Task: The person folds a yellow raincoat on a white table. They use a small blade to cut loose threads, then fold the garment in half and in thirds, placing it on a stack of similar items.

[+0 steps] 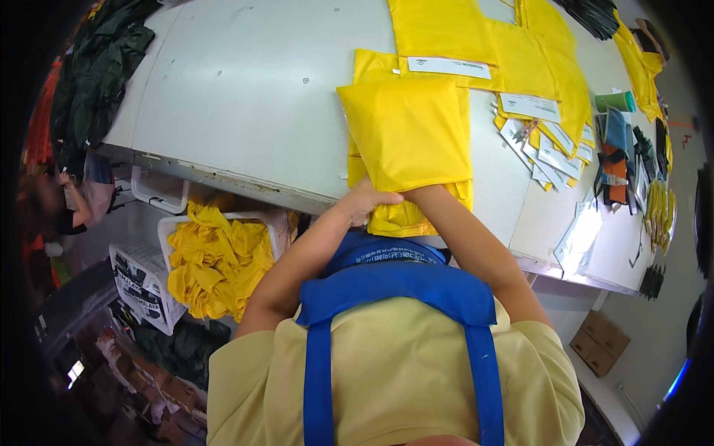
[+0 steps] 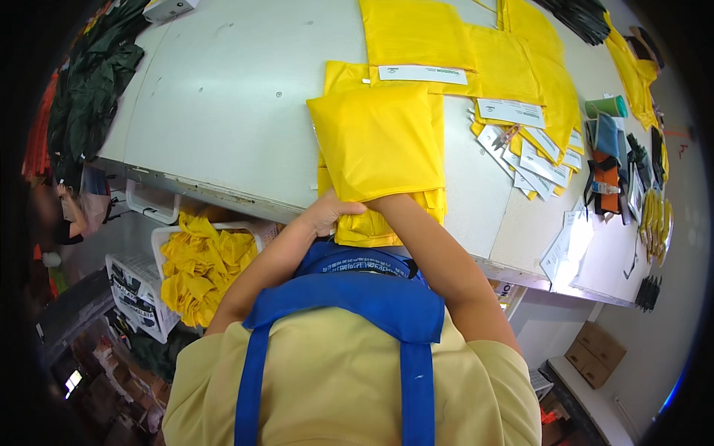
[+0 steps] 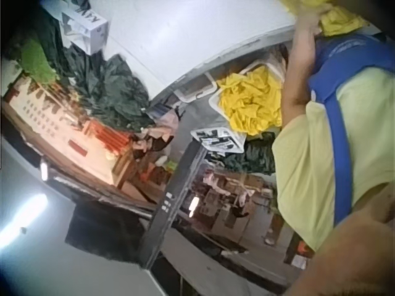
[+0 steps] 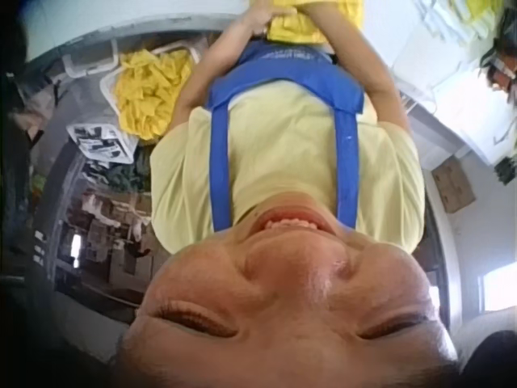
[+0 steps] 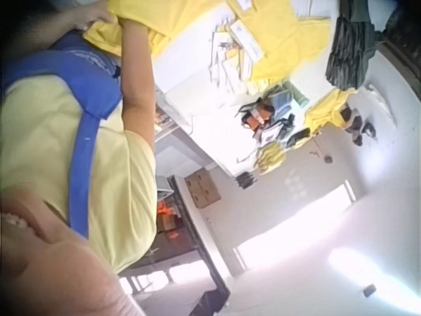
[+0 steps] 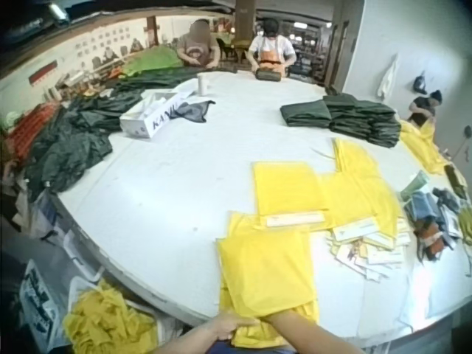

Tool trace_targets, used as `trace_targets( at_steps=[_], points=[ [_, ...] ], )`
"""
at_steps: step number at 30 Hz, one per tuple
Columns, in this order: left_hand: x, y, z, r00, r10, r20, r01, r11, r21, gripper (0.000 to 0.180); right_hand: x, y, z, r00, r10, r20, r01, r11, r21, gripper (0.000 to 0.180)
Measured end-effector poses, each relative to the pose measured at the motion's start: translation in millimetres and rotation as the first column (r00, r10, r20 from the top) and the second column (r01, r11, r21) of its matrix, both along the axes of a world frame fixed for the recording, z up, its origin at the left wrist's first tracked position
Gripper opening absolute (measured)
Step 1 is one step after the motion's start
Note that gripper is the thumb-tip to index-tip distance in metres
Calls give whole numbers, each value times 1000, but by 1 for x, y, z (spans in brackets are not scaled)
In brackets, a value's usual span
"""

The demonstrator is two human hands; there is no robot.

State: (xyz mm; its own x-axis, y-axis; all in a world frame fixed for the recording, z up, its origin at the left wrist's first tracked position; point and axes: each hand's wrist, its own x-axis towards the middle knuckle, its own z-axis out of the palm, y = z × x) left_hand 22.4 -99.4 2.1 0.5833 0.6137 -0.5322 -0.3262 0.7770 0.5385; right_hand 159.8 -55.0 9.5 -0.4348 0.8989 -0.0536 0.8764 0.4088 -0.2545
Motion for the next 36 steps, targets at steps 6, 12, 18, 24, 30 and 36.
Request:
trace_targets(
  at_steps=[6, 12, 18, 24, 30, 36],
  points=[
    [4, 1, 17, 995, 94, -37, -95, 995, -20, 75, 6, 13, -10, 1000, -4, -22, 4, 1000, -2, 60],
    [11, -17, -9, 982, 185, -35, -178, 974, 139, 73, 54, 3, 17, 982, -81, -170, 52, 984, -170, 59],
    [9, -27, -8, 978, 203, -54, -203, 979, -13, 65, 41, -10, -4, 866, -157, -474, 91, 983, -159, 56],
    [1, -12, -10, 995, 98, 24, -92, 979, -183, 64, 22, -30, -35, 934, -55, -354, -95, 915, -393, 47],
    [-7, -19, -16, 993, -47, -113, 54, 997, 63, 72, 88, -49, 60, 948, -112, -299, -110, 765, -635, 40],
    [-9, -20, -18, 968, -161, -194, 206, 949, 240, 63, 125, -25, 26, 195, -871, -450, 462, 486, -742, 60]
  ],
)
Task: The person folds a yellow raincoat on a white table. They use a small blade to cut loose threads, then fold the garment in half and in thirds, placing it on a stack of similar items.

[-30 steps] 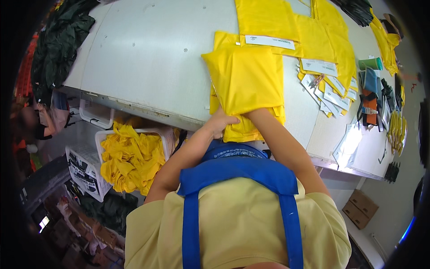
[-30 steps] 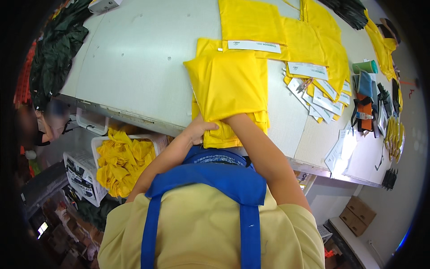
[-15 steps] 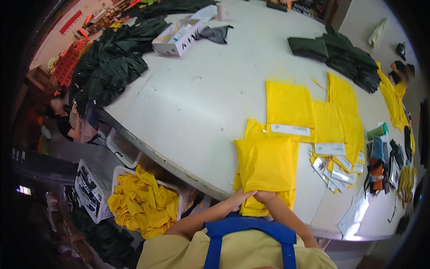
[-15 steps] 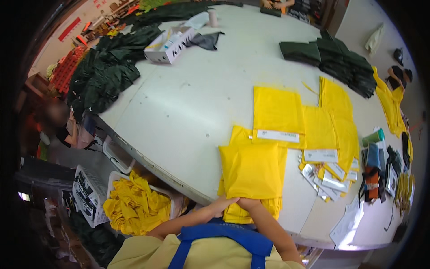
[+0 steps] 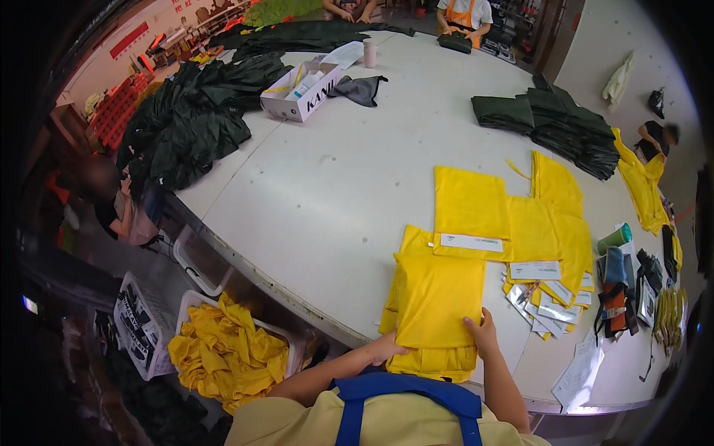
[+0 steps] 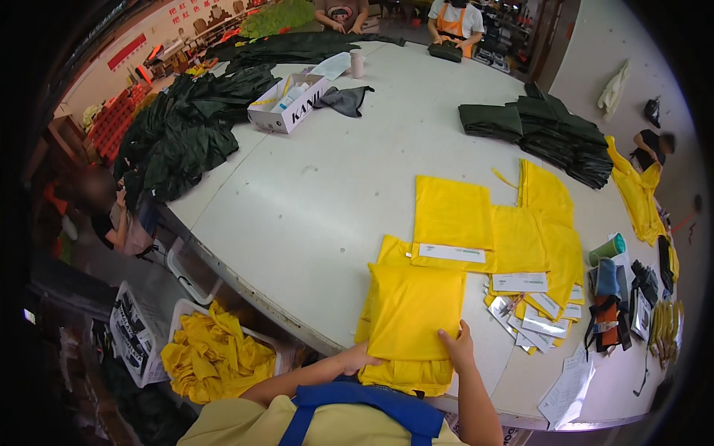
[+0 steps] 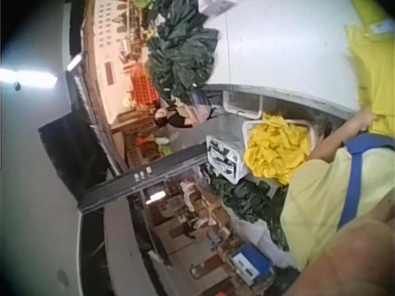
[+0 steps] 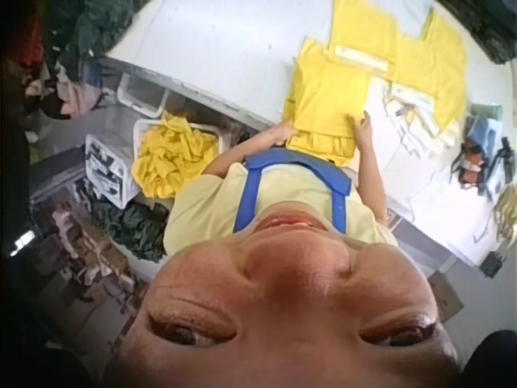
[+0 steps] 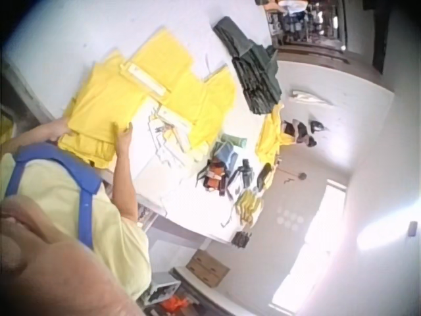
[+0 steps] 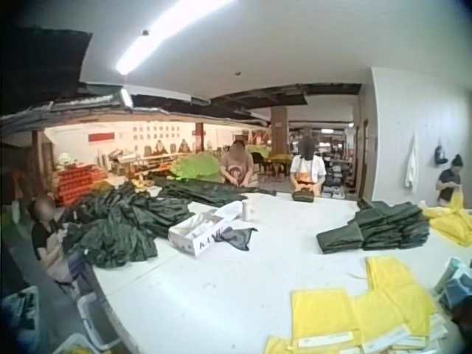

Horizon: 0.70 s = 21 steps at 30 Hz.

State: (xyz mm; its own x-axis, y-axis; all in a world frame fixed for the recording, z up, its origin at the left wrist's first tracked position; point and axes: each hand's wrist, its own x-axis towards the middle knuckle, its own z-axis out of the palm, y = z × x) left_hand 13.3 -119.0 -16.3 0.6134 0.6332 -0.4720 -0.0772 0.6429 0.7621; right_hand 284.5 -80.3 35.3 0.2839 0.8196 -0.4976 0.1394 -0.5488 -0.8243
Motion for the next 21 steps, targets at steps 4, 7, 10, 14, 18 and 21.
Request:
trace_targets(
  at_steps=[4, 7, 10, 14, 18, 21],
  points=[
    [-14, 39, 22, 942, -162, -293, 296, 810, 506, 60, 13, -8, 25, 864, -92, -494, 151, 985, 80, 54],
    [-23, 119, 107, 949, -225, 222, 120, 906, 406, 86, 1, -16, 72, 738, -166, -654, 401, 887, 228, 44],
    [-20, 166, 101, 884, -94, 458, 107, 994, -2, 74, -20, -50, 67, 552, -272, -788, 599, 787, 148, 39],
    [3, 130, 75, 983, -118, 140, 136, 982, -129, 50, -47, -136, 33, 781, 414, -467, -488, 872, -43, 24],
    [8, 123, -22, 893, -71, -444, 218, 931, 291, 37, -18, -79, 68, 962, 229, -151, -240, 969, -58, 24],
    [19, 115, 34, 720, 62, -691, 425, 749, 509, 38, 9, 4, 32, 779, 241, 578, -431, 876, 215, 55]
  ],
)
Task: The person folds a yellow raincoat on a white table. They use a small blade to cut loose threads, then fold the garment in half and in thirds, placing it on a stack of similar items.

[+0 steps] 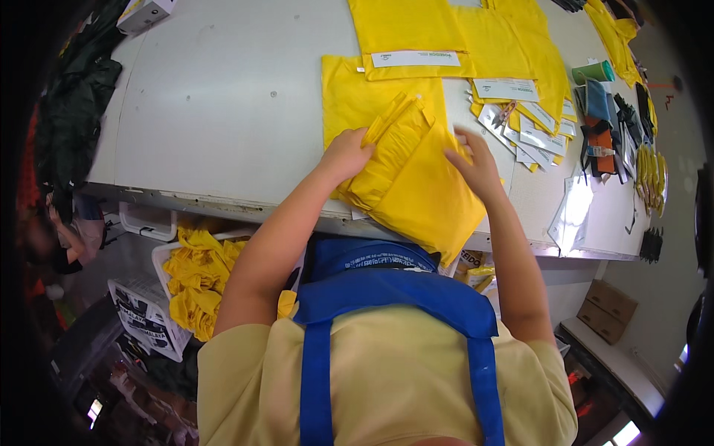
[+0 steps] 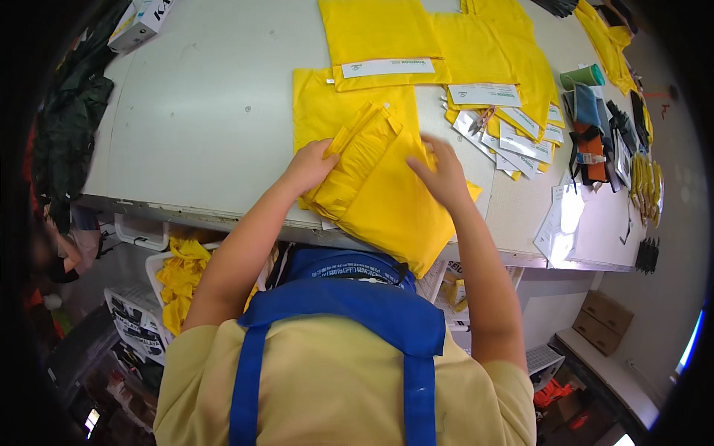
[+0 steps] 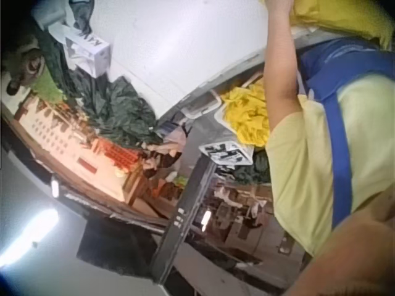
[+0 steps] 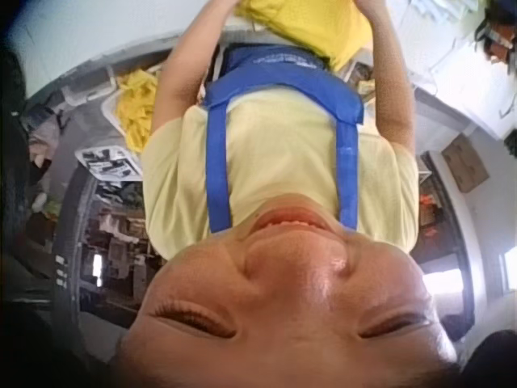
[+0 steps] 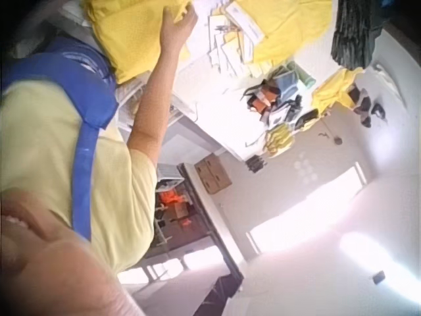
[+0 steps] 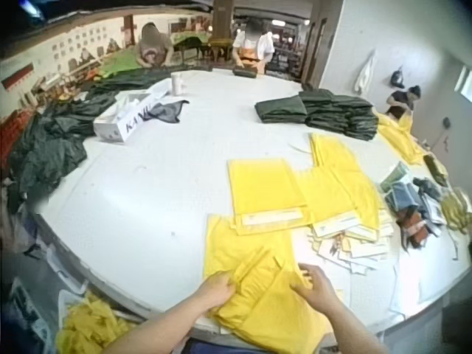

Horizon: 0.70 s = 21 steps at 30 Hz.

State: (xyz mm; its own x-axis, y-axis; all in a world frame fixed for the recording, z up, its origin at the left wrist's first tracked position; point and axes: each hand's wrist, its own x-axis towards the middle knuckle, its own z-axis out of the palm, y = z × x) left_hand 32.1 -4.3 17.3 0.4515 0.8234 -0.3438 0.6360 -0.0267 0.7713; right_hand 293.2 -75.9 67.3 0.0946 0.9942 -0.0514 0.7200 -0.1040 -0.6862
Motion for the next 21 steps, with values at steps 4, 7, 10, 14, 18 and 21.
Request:
trace_targets(
  at_steps=[4, 7, 10, 14, 18, 21],
  points=[
    [0, 10, -3, 999, 22, -36, -30, 972, -233, 44, -26, 80, -32, 953, -48, -300, -86, 905, -418, 65],
    [6, -4, -3, 999, 22, -34, -26, 990, -139, 47, -31, 75, -35, 980, 50, -194, -114, 936, -334, 68],
    [9, -50, 19, 993, 35, 113, -40, 998, 41, 44, -18, 34, -27, 950, 47, -308, -111, 975, -194, 67],
    [16, -77, 25, 908, 88, 411, -64, 995, -70, 32, -7, 20, -4, 736, -120, -666, -175, 917, -359, 71],
    [22, -59, 21, 846, 398, 354, -156, 820, -551, 29, -8, 30, 14, 767, -80, -636, -276, 854, -441, 72],
    [43, -52, -17, 922, 246, 298, -130, 923, -362, 25, -2, 29, 14, 787, -89, -610, -253, 855, -453, 73]
  ],
)
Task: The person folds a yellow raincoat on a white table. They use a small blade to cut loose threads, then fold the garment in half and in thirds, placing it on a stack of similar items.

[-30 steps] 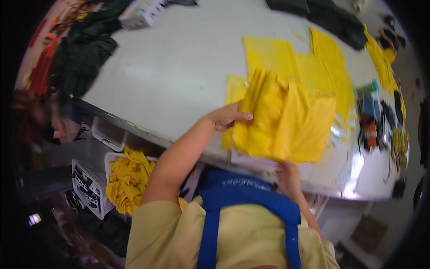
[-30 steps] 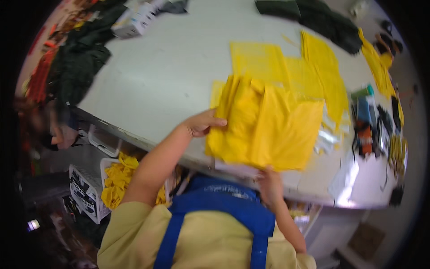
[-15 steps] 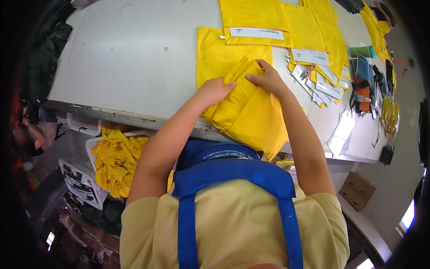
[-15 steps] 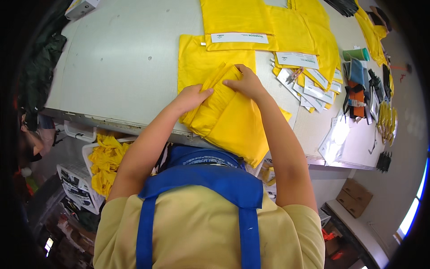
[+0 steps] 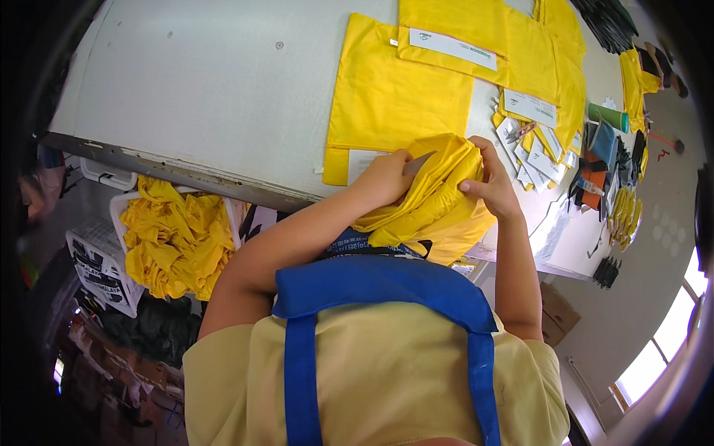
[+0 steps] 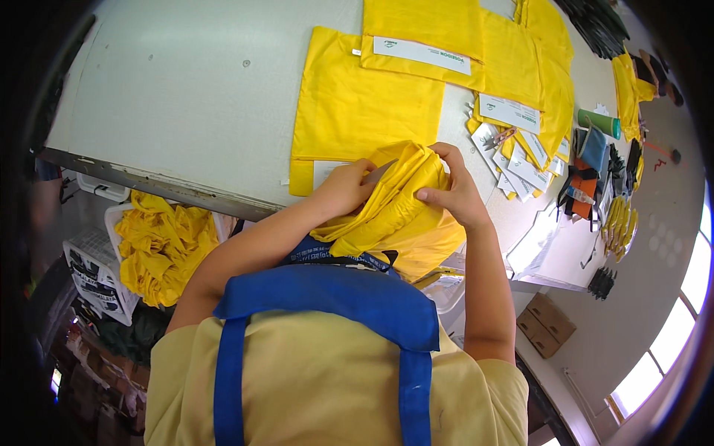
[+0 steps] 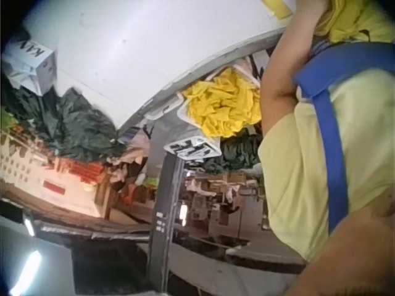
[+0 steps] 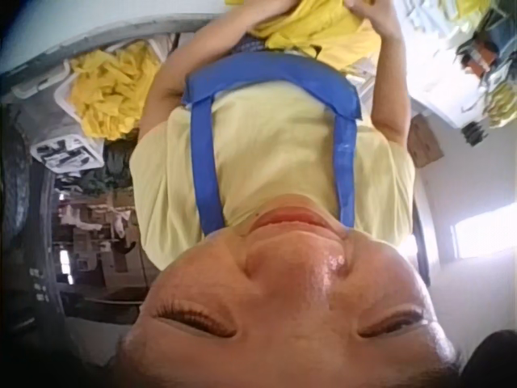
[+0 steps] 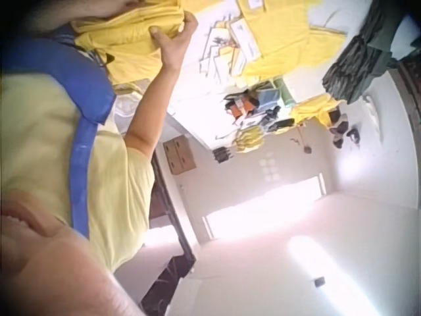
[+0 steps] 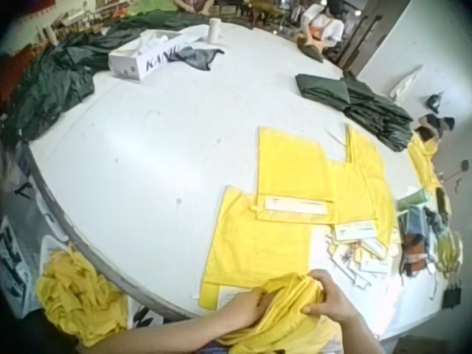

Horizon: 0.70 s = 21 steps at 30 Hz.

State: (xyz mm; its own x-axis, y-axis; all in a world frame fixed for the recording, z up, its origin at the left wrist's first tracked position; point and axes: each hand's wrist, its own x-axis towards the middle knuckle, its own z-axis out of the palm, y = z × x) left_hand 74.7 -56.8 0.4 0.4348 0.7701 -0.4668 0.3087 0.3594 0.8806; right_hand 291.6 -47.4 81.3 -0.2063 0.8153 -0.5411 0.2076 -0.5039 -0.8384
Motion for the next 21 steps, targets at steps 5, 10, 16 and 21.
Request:
trace_targets(
  at_steps=[5, 10, 16, 21],
  points=[
    [1, 22, 3, 970, -187, -156, 226, 929, 292, 18, 4, 2, 9, 993, 20, 120, -23, 999, 23, 76],
    [1, 23, 20, 965, -263, -5, 258, 943, 209, 18, 6, -2, 15, 952, 144, 270, -178, 979, 105, 86],
    [12, 17, 4, 959, -191, 207, 168, 978, 124, 18, 2, 0, 39, 944, 254, 211, -256, 966, -19, 83],
    [10, 14, 15, 913, -220, 344, 256, 965, -61, 22, 6, -2, 37, 961, 214, 176, -212, 977, -29, 75]
  ],
)
